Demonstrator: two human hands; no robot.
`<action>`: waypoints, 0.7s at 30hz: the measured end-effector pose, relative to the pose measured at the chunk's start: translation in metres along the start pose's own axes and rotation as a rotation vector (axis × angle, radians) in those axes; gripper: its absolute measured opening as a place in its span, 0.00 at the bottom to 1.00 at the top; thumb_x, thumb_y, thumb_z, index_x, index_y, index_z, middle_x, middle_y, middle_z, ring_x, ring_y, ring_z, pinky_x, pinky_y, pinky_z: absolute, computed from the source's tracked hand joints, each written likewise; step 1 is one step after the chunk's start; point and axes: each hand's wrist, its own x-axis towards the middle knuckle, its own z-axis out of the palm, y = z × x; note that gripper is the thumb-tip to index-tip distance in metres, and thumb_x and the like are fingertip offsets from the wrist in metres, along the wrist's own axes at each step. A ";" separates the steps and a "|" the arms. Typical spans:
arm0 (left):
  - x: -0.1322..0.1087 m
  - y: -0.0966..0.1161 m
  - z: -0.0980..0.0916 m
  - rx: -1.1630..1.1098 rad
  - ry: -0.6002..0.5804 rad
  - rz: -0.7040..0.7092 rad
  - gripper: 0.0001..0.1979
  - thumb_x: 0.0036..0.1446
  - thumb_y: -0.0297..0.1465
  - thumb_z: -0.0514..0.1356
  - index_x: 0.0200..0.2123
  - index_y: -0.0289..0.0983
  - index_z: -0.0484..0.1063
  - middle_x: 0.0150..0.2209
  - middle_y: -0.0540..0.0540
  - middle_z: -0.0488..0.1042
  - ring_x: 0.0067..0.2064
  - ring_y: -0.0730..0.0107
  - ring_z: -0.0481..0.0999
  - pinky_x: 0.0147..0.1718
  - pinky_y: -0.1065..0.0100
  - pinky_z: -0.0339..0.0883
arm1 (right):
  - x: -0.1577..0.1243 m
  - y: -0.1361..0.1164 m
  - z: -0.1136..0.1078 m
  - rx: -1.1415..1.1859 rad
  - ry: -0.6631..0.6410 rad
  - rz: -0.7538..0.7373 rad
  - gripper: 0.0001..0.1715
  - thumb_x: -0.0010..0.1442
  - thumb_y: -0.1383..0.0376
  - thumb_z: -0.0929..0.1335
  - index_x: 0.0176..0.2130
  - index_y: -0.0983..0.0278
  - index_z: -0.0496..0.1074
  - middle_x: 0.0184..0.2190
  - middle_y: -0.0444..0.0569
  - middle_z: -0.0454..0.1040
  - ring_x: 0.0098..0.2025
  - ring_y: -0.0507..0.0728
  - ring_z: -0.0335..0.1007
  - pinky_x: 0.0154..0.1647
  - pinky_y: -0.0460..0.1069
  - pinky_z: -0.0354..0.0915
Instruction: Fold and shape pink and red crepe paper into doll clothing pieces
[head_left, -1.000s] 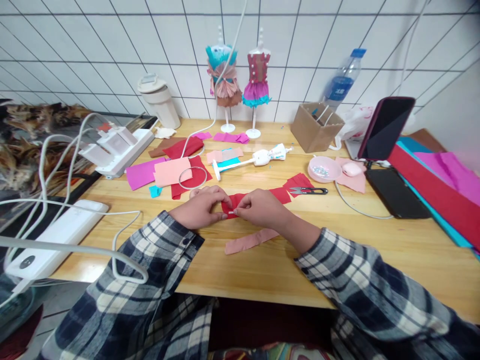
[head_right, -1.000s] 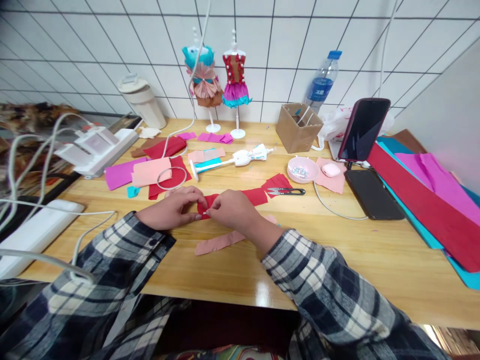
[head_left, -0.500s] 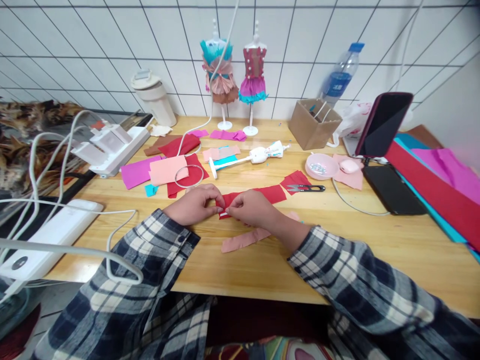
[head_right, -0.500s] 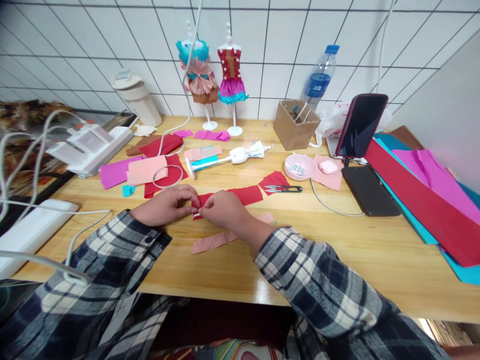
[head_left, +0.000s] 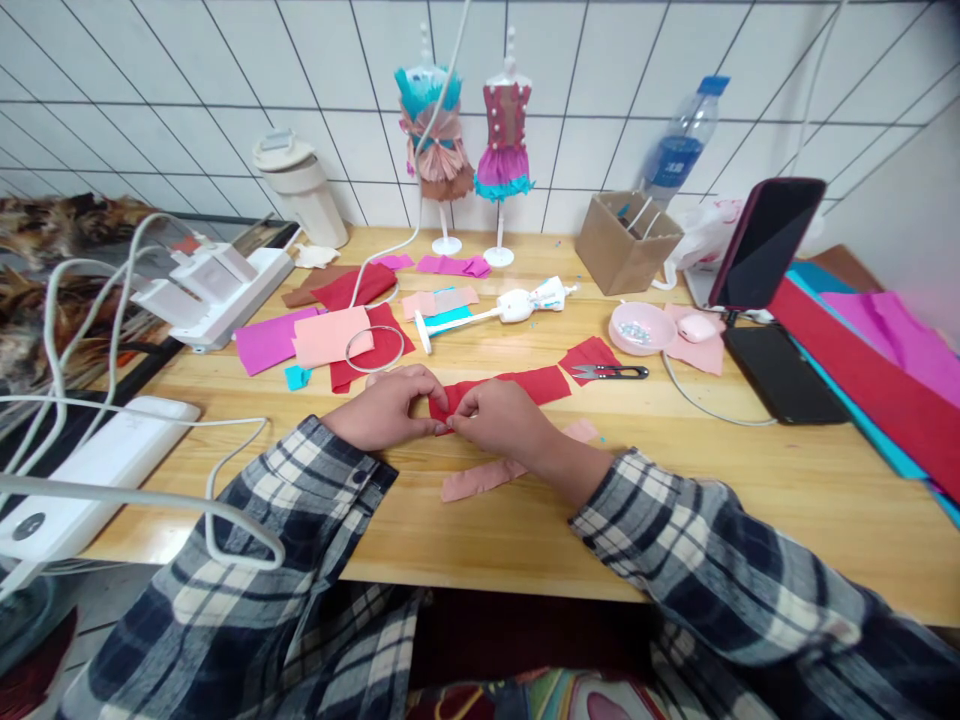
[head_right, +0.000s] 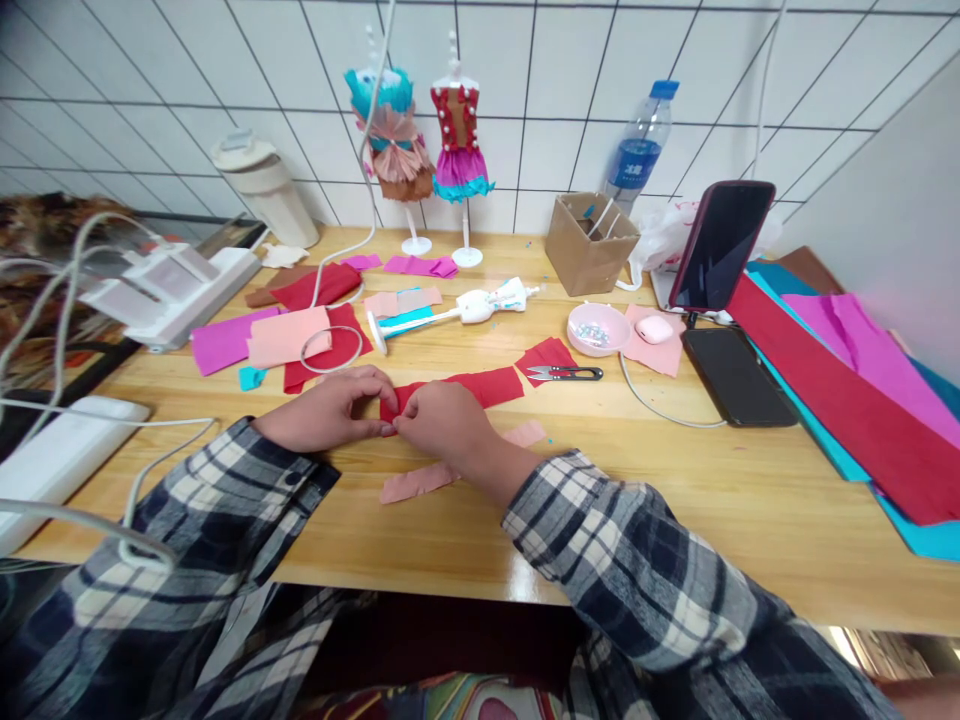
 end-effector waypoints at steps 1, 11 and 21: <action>0.000 0.000 0.000 0.004 0.002 -0.006 0.14 0.51 0.45 0.63 0.34 0.41 0.74 0.38 0.48 0.73 0.42 0.63 0.70 0.42 0.64 0.62 | 0.000 0.000 0.000 -0.005 0.002 -0.005 0.12 0.55 0.60 0.67 0.27 0.62 0.78 0.26 0.44 0.79 0.29 0.51 0.70 0.26 0.45 0.54; 0.002 0.001 0.000 -0.001 -0.061 -0.054 0.13 0.50 0.42 0.63 0.37 0.42 0.74 0.40 0.49 0.72 0.40 0.64 0.70 0.40 0.65 0.60 | -0.004 -0.006 -0.001 -0.262 0.035 -0.114 0.13 0.58 0.61 0.65 0.31 0.64 0.77 0.28 0.49 0.79 0.31 0.55 0.71 0.27 0.47 0.54; 0.000 0.000 0.000 0.025 -0.049 -0.047 0.14 0.51 0.42 0.63 0.39 0.42 0.73 0.41 0.48 0.72 0.42 0.62 0.69 0.41 0.64 0.60 | -0.001 0.004 -0.021 -0.176 -0.044 0.081 0.22 0.57 0.49 0.65 0.25 0.62 0.74 0.25 0.45 0.76 0.28 0.52 0.69 0.24 0.47 0.53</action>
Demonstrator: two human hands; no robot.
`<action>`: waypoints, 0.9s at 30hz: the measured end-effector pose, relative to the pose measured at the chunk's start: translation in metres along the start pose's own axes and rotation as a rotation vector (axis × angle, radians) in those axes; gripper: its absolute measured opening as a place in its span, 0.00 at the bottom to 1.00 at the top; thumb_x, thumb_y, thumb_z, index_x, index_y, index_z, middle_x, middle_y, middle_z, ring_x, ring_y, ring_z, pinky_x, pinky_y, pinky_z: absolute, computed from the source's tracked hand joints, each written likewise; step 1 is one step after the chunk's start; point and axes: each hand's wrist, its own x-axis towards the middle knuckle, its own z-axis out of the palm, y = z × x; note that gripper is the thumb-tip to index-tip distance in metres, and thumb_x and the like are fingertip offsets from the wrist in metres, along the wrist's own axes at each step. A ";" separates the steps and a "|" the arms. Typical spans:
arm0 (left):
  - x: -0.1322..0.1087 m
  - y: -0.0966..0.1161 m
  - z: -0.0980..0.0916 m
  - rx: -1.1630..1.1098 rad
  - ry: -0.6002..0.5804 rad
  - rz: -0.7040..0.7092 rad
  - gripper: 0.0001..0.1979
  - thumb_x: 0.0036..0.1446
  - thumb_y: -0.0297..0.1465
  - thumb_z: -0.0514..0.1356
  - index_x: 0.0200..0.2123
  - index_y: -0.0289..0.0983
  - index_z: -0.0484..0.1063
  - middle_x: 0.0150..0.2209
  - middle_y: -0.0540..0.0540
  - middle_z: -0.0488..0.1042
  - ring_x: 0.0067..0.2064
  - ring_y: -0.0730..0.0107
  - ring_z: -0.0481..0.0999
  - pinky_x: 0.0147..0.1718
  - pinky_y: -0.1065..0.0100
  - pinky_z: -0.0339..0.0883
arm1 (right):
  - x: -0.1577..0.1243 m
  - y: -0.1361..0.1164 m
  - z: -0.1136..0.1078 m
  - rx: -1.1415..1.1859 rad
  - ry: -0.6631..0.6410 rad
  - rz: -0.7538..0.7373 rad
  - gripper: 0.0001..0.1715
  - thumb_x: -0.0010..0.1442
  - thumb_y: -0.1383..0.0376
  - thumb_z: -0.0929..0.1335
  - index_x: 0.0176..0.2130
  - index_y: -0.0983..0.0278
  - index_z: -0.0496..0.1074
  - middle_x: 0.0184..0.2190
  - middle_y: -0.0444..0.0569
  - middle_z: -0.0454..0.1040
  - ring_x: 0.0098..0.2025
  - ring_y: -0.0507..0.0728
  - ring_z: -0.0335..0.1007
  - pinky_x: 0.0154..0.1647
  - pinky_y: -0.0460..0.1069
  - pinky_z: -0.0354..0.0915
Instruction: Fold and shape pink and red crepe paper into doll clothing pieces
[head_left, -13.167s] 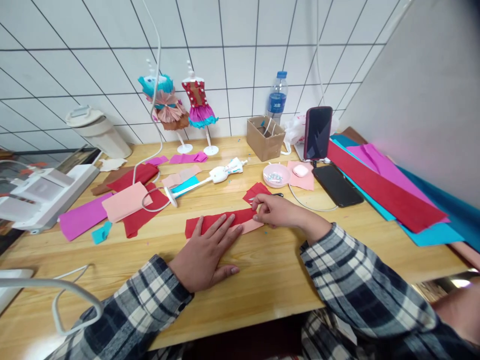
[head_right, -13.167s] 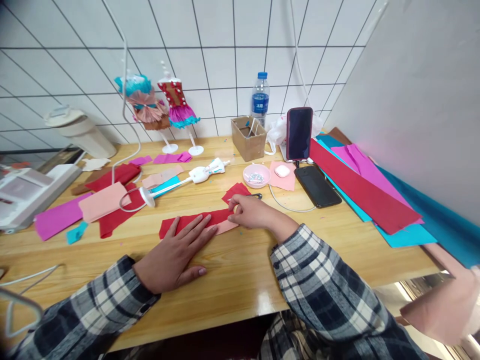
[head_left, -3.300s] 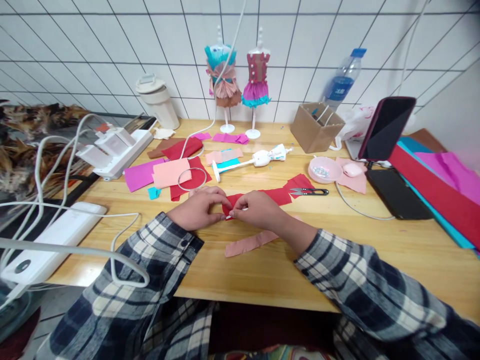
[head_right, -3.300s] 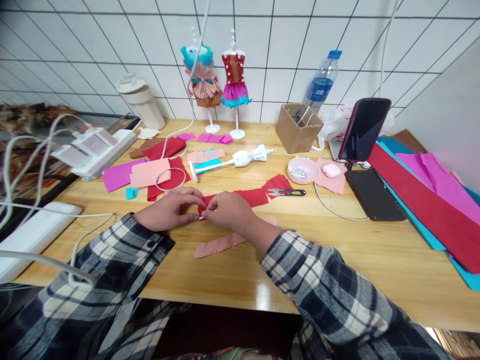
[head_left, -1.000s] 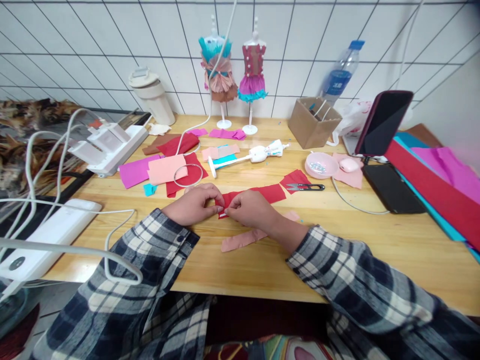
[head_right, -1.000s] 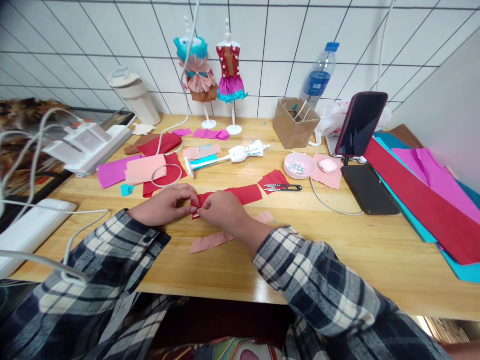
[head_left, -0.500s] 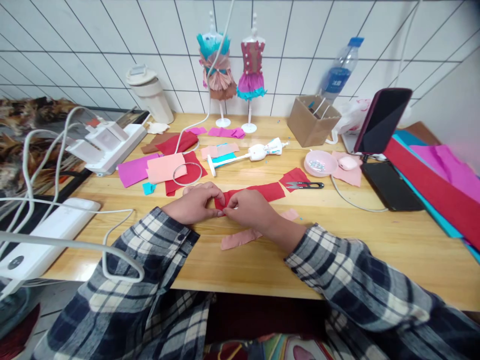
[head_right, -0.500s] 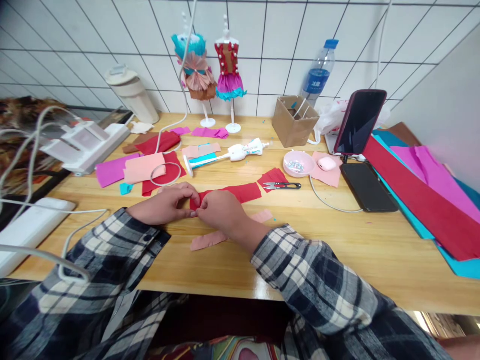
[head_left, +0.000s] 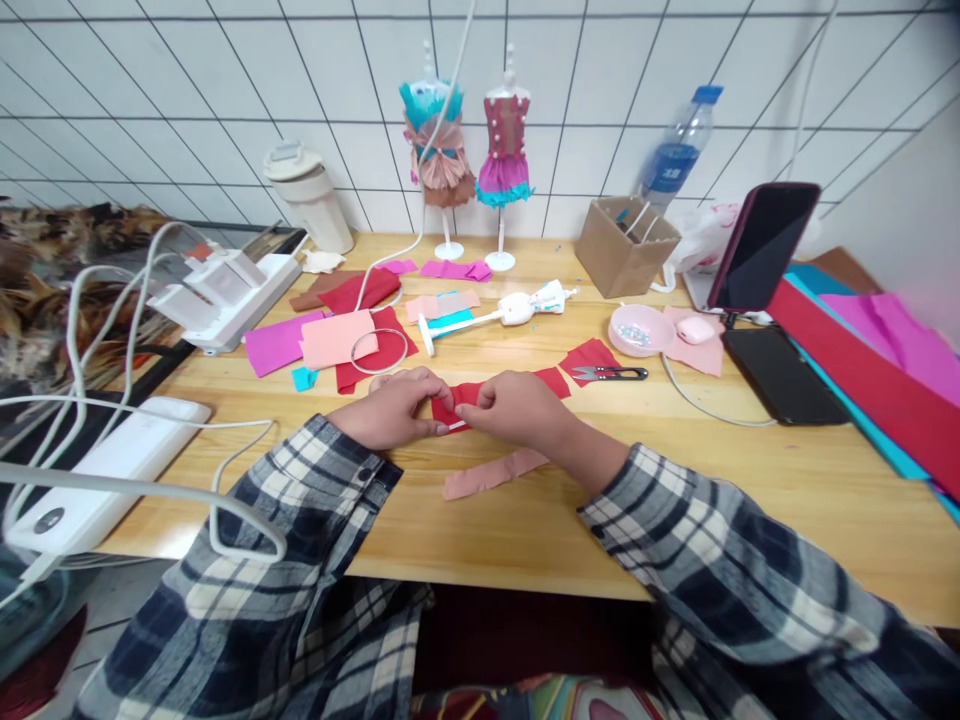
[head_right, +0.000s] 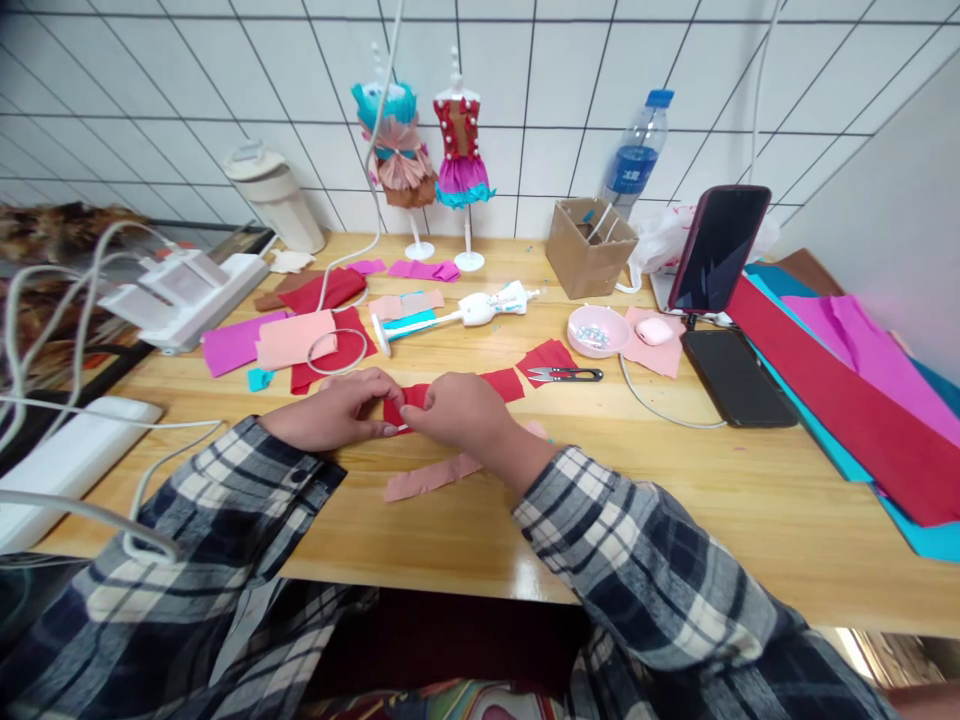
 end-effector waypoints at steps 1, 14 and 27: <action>-0.001 0.000 0.000 0.003 -0.002 0.000 0.14 0.51 0.41 0.62 0.39 0.41 0.73 0.41 0.47 0.72 0.43 0.62 0.69 0.41 0.64 0.60 | 0.001 0.004 -0.002 0.025 -0.015 0.019 0.22 0.57 0.50 0.65 0.24 0.62 0.74 0.24 0.44 0.76 0.27 0.52 0.68 0.23 0.46 0.52; -0.010 0.004 -0.003 -0.028 0.056 0.074 0.11 0.53 0.37 0.62 0.40 0.41 0.73 0.41 0.46 0.71 0.44 0.61 0.69 0.44 0.62 0.63 | 0.005 0.017 -0.002 0.083 -0.065 0.068 0.14 0.54 0.52 0.69 0.27 0.59 0.76 0.26 0.41 0.77 0.28 0.50 0.68 0.24 0.44 0.54; 0.002 0.009 0.012 -0.120 0.114 0.289 0.13 0.60 0.32 0.55 0.49 0.42 0.71 0.52 0.44 0.73 0.52 0.63 0.72 0.54 0.60 0.64 | 0.003 0.015 0.000 0.052 -0.025 0.029 0.12 0.54 0.56 0.67 0.25 0.59 0.75 0.25 0.40 0.76 0.28 0.50 0.68 0.24 0.45 0.53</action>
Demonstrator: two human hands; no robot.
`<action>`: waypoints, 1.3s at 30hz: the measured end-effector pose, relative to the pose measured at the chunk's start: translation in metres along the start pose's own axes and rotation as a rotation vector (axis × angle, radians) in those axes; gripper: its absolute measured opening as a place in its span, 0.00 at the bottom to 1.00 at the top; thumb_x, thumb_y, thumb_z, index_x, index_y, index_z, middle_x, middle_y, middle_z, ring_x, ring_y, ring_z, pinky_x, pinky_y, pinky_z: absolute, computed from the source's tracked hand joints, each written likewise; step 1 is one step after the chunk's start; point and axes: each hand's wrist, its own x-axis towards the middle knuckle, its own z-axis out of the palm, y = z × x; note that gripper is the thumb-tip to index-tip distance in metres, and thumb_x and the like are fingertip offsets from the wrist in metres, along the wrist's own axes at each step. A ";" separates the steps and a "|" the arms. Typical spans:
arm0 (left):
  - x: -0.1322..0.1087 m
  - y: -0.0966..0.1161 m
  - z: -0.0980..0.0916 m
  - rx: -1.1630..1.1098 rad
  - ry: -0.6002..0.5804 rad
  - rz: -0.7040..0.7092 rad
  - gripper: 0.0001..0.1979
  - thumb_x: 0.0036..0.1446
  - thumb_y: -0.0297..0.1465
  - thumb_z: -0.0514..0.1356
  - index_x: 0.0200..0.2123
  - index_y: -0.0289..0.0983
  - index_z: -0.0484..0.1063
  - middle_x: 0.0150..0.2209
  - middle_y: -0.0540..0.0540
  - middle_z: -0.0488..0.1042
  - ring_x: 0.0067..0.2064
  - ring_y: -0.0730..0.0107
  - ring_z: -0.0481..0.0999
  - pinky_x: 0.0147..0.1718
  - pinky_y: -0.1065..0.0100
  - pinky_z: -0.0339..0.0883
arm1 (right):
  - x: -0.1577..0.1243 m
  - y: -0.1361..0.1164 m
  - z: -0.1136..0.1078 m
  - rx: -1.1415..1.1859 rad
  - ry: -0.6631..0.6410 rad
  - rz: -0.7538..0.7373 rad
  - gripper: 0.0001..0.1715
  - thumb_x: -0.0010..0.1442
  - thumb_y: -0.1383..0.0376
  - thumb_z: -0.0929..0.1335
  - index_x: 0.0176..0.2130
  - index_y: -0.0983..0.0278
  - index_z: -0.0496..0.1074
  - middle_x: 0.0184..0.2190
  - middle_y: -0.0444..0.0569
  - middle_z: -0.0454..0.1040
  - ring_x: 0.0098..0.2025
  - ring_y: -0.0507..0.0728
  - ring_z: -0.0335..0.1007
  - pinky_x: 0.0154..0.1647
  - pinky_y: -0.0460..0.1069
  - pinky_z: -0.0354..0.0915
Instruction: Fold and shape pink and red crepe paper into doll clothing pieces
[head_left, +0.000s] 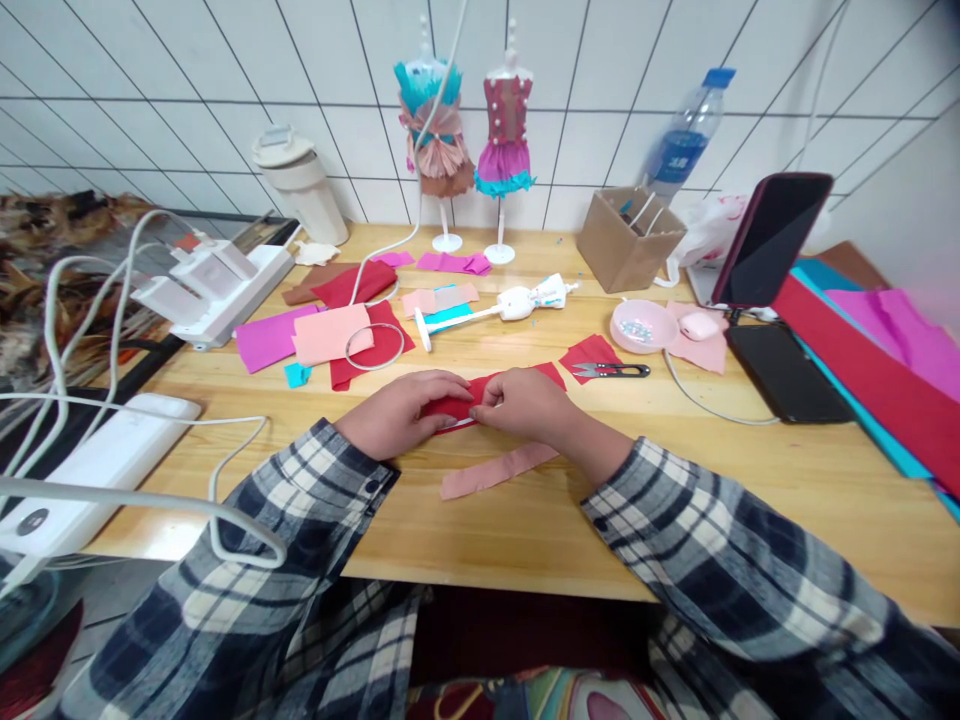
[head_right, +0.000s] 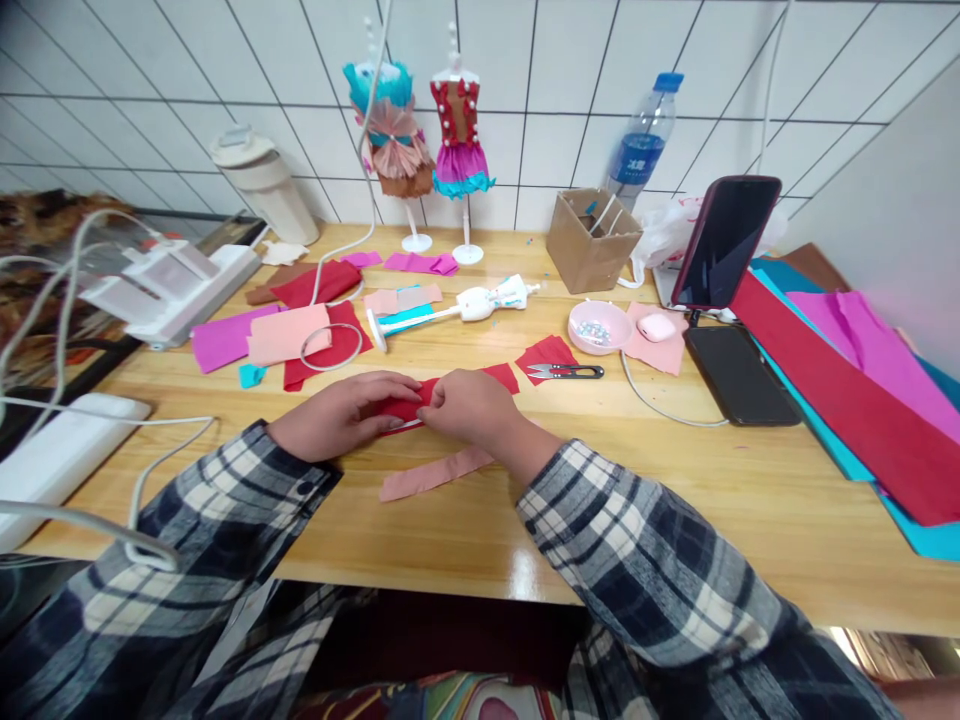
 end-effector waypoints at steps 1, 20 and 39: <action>0.000 -0.001 0.000 0.011 -0.002 -0.007 0.14 0.60 0.33 0.56 0.49 0.42 0.71 0.52 0.44 0.74 0.52 0.62 0.72 0.54 0.60 0.64 | 0.000 0.000 0.000 0.005 0.003 0.001 0.12 0.54 0.56 0.67 0.25 0.59 0.75 0.25 0.40 0.76 0.28 0.50 0.68 0.24 0.45 0.53; -0.003 0.000 0.003 0.227 -0.026 -0.135 0.16 0.57 0.31 0.57 0.49 0.46 0.72 0.57 0.46 0.69 0.56 0.56 0.69 0.55 0.51 0.50 | -0.003 0.000 -0.013 -0.142 0.017 0.006 0.25 0.57 0.48 0.63 0.20 0.62 0.73 0.22 0.46 0.74 0.25 0.53 0.65 0.23 0.47 0.50; -0.002 0.000 -0.001 0.218 -0.075 -0.168 0.15 0.57 0.33 0.59 0.48 0.45 0.72 0.58 0.45 0.69 0.56 0.56 0.68 0.55 0.51 0.50 | 0.002 0.008 -0.009 -0.124 -0.003 -0.016 0.13 0.52 0.55 0.69 0.24 0.59 0.76 0.26 0.42 0.77 0.28 0.52 0.67 0.25 0.47 0.52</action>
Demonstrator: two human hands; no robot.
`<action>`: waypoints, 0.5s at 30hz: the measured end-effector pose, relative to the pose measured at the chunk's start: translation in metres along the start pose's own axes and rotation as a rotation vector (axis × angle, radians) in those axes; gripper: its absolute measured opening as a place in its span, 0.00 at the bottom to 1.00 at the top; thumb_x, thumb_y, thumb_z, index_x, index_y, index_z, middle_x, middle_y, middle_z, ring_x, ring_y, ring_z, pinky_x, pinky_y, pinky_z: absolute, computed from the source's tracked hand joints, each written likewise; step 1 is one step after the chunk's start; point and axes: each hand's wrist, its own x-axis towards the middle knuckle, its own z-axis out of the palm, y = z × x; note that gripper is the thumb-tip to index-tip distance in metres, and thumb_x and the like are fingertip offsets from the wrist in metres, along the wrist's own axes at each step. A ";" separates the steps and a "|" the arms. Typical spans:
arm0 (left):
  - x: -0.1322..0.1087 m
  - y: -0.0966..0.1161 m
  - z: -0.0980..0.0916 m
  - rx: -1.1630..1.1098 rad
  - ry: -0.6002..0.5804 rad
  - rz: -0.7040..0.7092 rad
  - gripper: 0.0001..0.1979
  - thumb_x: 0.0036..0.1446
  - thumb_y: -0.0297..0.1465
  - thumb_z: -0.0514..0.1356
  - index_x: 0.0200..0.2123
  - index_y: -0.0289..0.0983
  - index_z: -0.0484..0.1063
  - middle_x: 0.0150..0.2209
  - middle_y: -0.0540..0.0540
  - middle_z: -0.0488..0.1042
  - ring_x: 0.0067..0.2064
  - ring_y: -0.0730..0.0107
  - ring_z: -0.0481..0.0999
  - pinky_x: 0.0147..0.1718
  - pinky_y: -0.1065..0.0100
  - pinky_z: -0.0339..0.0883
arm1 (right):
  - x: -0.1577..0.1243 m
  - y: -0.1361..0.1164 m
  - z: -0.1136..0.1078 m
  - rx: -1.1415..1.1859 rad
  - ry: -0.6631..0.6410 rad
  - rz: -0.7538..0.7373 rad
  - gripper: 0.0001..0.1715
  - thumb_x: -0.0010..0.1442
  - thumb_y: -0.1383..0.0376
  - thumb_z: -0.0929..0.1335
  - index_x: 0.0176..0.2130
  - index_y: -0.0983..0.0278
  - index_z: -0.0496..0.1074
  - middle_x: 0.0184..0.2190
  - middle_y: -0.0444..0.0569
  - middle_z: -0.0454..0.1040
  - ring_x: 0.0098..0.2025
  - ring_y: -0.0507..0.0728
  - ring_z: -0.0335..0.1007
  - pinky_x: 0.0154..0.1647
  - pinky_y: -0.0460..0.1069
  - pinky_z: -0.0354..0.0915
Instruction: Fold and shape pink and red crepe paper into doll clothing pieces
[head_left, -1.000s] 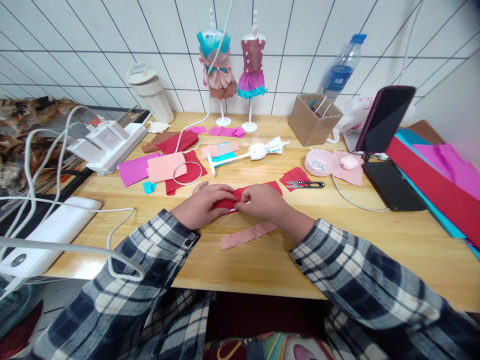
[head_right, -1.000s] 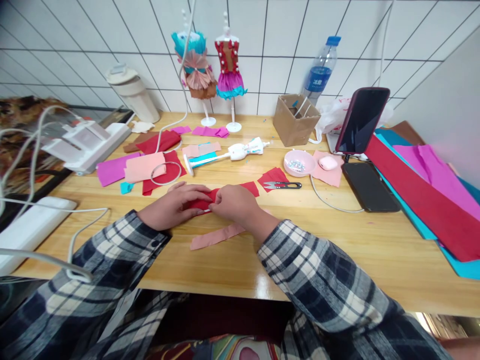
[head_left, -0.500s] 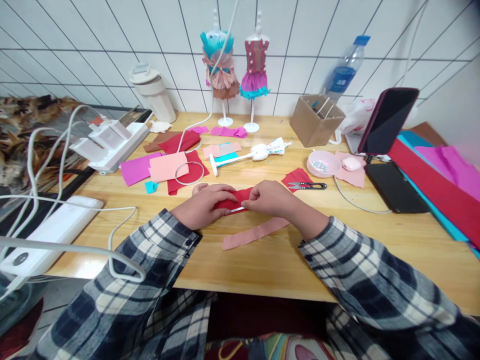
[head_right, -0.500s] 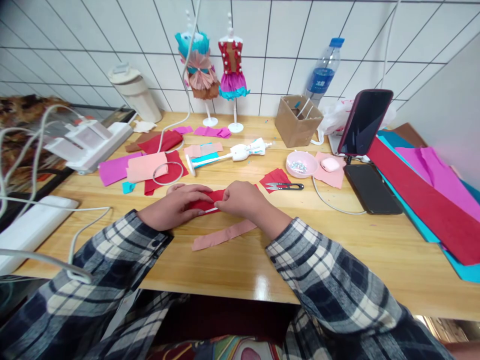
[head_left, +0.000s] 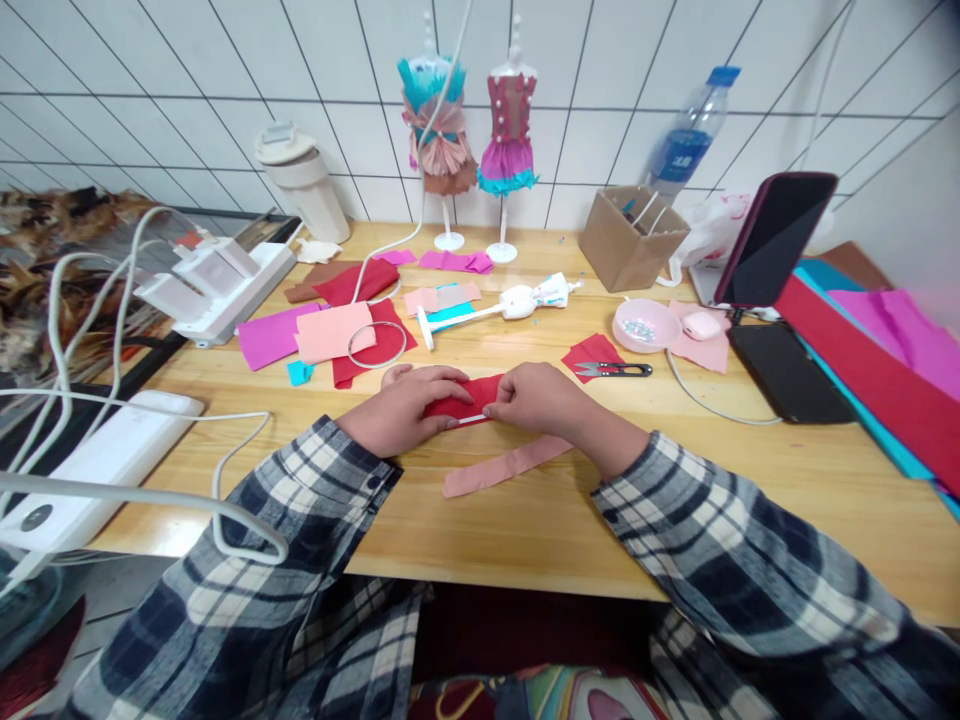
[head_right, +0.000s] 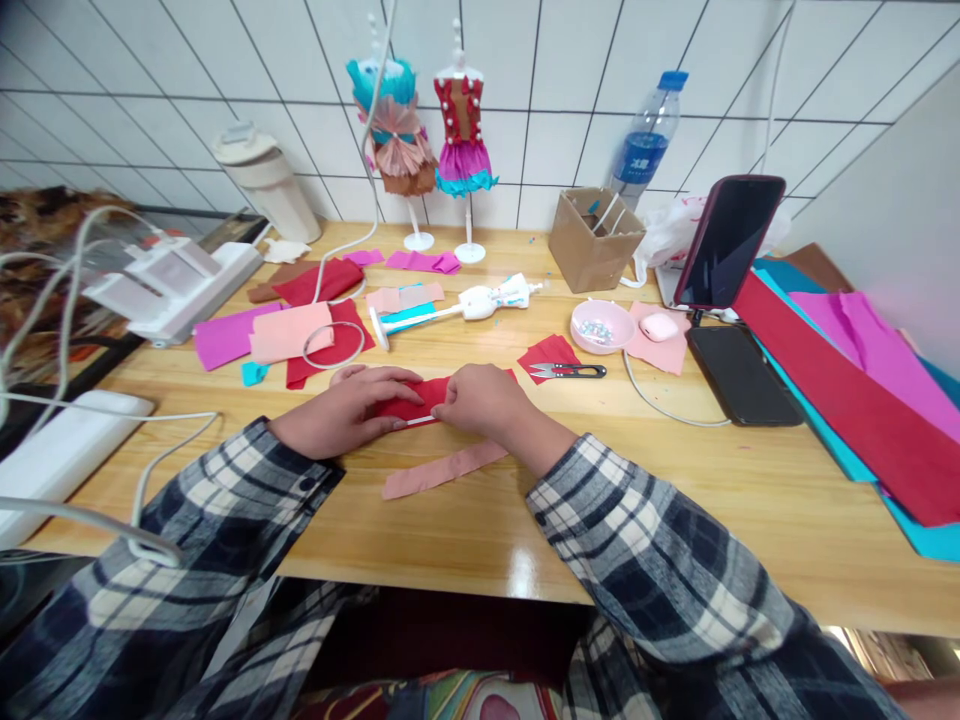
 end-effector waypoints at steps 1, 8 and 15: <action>0.000 0.000 0.000 0.001 0.001 0.004 0.15 0.57 0.34 0.59 0.49 0.45 0.72 0.58 0.45 0.68 0.56 0.56 0.68 0.55 0.51 0.50 | 0.000 0.000 0.001 -0.012 0.013 -0.004 0.13 0.52 0.55 0.69 0.24 0.59 0.76 0.26 0.42 0.77 0.28 0.52 0.67 0.24 0.47 0.52; -0.002 0.007 -0.004 0.049 0.151 0.071 0.12 0.58 0.38 0.59 0.43 0.42 0.74 0.55 0.42 0.69 0.56 0.53 0.66 0.54 0.49 0.53 | -0.002 -0.002 0.003 -0.124 0.030 -0.014 0.15 0.55 0.53 0.67 0.28 0.59 0.77 0.30 0.46 0.79 0.32 0.54 0.71 0.25 0.47 0.53; -0.014 0.024 0.011 0.208 0.075 0.231 0.28 0.61 0.44 0.54 0.61 0.38 0.62 0.63 0.38 0.62 0.63 0.50 0.59 0.58 0.51 0.53 | -0.004 -0.001 -0.002 -0.169 0.014 0.001 0.23 0.57 0.48 0.65 0.32 0.63 0.78 0.33 0.51 0.79 0.34 0.57 0.73 0.26 0.48 0.56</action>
